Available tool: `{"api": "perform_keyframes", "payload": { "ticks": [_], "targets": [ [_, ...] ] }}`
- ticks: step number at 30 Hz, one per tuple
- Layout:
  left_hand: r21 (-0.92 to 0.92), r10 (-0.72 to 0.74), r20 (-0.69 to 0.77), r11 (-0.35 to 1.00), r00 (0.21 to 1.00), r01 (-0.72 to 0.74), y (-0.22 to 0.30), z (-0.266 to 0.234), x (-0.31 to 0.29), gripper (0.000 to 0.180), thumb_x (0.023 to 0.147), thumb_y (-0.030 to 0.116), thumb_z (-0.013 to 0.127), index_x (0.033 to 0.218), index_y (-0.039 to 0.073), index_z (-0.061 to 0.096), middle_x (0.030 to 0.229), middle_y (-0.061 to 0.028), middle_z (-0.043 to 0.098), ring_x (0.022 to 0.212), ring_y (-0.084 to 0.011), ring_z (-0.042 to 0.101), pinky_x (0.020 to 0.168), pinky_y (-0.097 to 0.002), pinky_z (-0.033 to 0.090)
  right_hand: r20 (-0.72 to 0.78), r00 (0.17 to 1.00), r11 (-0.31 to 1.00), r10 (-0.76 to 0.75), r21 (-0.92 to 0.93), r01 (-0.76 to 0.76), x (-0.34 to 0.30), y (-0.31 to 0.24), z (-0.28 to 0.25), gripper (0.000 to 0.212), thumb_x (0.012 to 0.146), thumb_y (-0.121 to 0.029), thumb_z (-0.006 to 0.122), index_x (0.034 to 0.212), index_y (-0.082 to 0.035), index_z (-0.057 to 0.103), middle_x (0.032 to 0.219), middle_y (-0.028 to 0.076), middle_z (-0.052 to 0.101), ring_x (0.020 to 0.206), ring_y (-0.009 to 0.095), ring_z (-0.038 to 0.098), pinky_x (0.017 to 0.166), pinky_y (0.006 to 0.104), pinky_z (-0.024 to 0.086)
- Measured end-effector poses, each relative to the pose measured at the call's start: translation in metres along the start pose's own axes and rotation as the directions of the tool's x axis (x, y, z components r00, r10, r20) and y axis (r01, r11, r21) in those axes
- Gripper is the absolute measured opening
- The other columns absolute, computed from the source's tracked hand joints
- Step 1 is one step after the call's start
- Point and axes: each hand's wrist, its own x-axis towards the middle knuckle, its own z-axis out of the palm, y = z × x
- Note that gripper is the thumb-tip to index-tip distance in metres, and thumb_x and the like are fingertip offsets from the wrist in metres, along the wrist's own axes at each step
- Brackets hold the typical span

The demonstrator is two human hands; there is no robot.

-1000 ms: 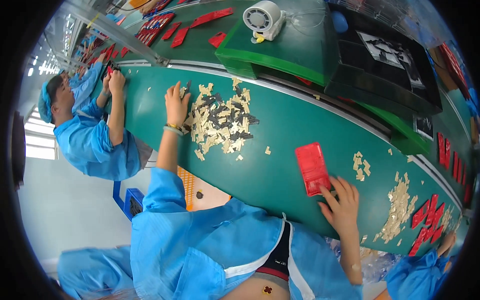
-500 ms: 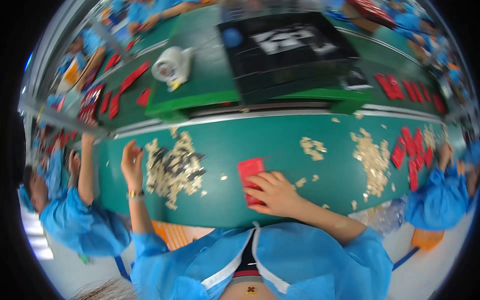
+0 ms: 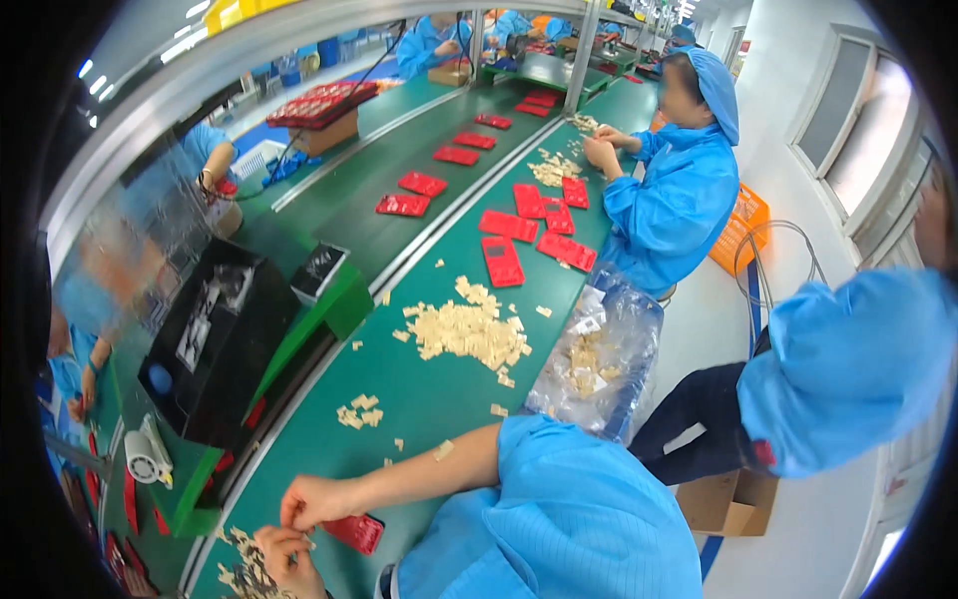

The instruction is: The person inserts small gold-colored components into red plastic electronic housings by hand at an assembly line workstation.

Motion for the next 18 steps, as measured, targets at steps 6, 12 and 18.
{"api": "perform_keyframes", "payload": {
  "ticks": [6,12,18],
  "targets": [
    [-0.733,-0.772,-0.071,0.470,0.632,0.492,0.017,0.030,0.001,0.038,0.084,-0.006,0.056,0.121,-0.003,0.049,0.104,-0.0089,0.062,0.098,-0.0195,0.059,0.086,-0.0319,0.050,-0.157,0.822,0.711,-0.548,-0.605,0.359,-0.016,-0.036,0.006,0.011,0.082,-0.007,0.066,0.093,-0.007,0.067,0.086,0.009,0.063,0.075,0.023,0.062,0.067,0.0304,0.051],
    [-0.738,-0.855,0.160,0.228,0.493,0.636,0.011,0.025,0.002,0.007,0.091,0.002,0.059,0.095,-0.003,0.060,0.074,-0.0063,0.064,0.063,-0.0124,0.058,0.060,-0.0221,0.047,-0.010,0.770,0.507,-0.638,-0.759,0.410,-0.011,-0.039,-0.001,0.014,0.076,-0.002,0.068,0.089,-0.004,0.064,0.086,0.008,0.059,0.070,0.018,0.063,0.056,0.0282,0.051],
    [-0.612,-0.676,-0.063,0.607,0.734,0.507,0.016,0.020,-0.010,0.008,0.081,-0.001,0.067,0.088,-0.001,0.066,0.103,-0.0101,0.056,0.094,-0.0184,0.055,0.082,-0.0285,0.045,0.256,0.768,0.207,-0.587,-0.870,0.448,-0.017,-0.034,0.000,0.023,0.068,-0.011,0.074,0.089,-0.005,0.065,0.090,0.005,0.057,0.074,0.019,0.061,0.058,0.0283,0.052]
  ]
}}
